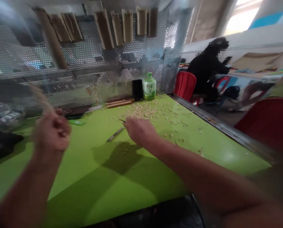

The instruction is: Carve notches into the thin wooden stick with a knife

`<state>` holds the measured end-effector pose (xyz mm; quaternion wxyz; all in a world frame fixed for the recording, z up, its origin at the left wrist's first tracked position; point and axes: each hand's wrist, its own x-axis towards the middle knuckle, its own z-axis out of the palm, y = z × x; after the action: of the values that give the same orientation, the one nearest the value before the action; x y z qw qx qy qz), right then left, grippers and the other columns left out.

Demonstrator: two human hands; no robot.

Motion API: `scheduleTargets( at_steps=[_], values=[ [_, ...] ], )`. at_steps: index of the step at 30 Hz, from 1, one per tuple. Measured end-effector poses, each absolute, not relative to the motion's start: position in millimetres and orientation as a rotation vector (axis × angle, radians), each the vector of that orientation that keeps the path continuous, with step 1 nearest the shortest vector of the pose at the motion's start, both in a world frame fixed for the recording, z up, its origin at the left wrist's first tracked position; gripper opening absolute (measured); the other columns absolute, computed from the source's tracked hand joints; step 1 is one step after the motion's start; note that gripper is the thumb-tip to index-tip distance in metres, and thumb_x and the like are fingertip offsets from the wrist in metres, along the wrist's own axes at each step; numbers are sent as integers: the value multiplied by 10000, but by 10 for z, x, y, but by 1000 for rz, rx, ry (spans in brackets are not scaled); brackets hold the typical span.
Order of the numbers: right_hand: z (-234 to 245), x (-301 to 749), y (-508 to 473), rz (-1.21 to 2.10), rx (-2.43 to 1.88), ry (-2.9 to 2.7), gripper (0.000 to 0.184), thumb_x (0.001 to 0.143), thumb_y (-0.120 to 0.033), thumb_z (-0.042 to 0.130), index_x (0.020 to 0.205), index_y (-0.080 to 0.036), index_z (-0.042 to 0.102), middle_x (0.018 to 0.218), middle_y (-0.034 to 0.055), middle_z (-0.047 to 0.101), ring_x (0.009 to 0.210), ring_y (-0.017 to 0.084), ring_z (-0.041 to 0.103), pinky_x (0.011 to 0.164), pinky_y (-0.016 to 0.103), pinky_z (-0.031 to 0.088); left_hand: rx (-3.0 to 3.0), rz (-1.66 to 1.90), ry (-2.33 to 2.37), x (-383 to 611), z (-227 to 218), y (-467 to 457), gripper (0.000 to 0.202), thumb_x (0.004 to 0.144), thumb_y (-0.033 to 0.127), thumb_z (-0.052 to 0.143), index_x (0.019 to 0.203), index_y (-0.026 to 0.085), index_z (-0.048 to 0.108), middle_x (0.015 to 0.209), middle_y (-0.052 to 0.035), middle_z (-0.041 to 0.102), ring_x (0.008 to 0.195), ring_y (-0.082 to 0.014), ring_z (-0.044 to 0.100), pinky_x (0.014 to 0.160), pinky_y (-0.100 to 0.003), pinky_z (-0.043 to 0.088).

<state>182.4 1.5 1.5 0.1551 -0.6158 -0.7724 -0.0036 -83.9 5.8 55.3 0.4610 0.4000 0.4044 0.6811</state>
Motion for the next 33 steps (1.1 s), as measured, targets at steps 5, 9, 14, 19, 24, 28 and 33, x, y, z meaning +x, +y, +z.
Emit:
scheduleTargets(
  at_steps=[5, 9, 14, 19, 24, 28, 33],
  values=[
    [-64, 1890, 64, -9, -1744, -2075, 371, 988, -462, 325, 874, -196, 559, 668, 39, 594, 511, 129, 427, 500, 262, 214, 1085, 1316, 893, -378, 103, -31, 266, 901, 358, 527, 1016, 142, 632, 620, 47, 499, 408, -38, 329, 352, -170, 252],
    [-149, 1966, 97, 120, -1589, -1986, 362, 973, -477, 359, 782, -202, 496, 680, 27, 562, 582, 139, 445, 532, 264, 240, 1057, 1098, 810, -130, -97, -144, 371, 914, 415, 512, 1145, 147, 625, 712, 15, 551, 489, -51, 417, 425, -176, 368],
    [-188, 1926, 63, 288, -1337, -1932, 287, 960, -455, 404, 807, -215, 443, 684, -8, 523, 614, 134, 453, 560, 251, 288, 987, 1061, 716, -68, -149, -145, 242, 890, 287, 585, 1066, 127, 628, 762, 4, 549, 571, -61, 497, 510, -188, 460],
    [-196, 1894, 35, 386, -1215, -1936, 241, 954, -399, 436, 796, -216, 426, 683, -21, 492, 612, 123, 437, 572, 254, 308, 983, 1074, 693, -9, -203, -136, 176, 868, 257, 616, 997, 144, 576, 768, 11, 562, 544, -70, 521, 475, -205, 486],
    [-192, 1865, -11, 494, -1229, -1973, 318, 964, -441, 416, 739, -217, 407, 624, -32, 464, 566, 114, 436, 538, 255, 294, 1021, 1030, 691, -7, -265, -147, 194, 858, 271, 633, 993, 161, 548, 782, 23, 576, 496, -54, 513, 425, -191, 473],
    [-206, 1846, -41, 506, -1220, -2009, 335, 968, -461, 409, 746, -211, 430, 646, -23, 492, 583, 115, 463, 548, 258, 304, 1032, 1022, 735, 2, -240, -193, 214, 833, 258, 659, 976, 167, 528, 760, 40, 564, 459, -39, 483, 388, -173, 435],
    [-215, 1846, -58, 475, -1182, -2011, 343, 970, -474, 406, 755, -209, 437, 651, -28, 462, 595, 113, 430, 564, 261, 310, 1085, 1056, 826, 9, -215, -222, 231, 820, 256, 677, 974, 172, 527, 668, 71, 506, 448, -36, 451, 382, -157, 405]
  ],
)
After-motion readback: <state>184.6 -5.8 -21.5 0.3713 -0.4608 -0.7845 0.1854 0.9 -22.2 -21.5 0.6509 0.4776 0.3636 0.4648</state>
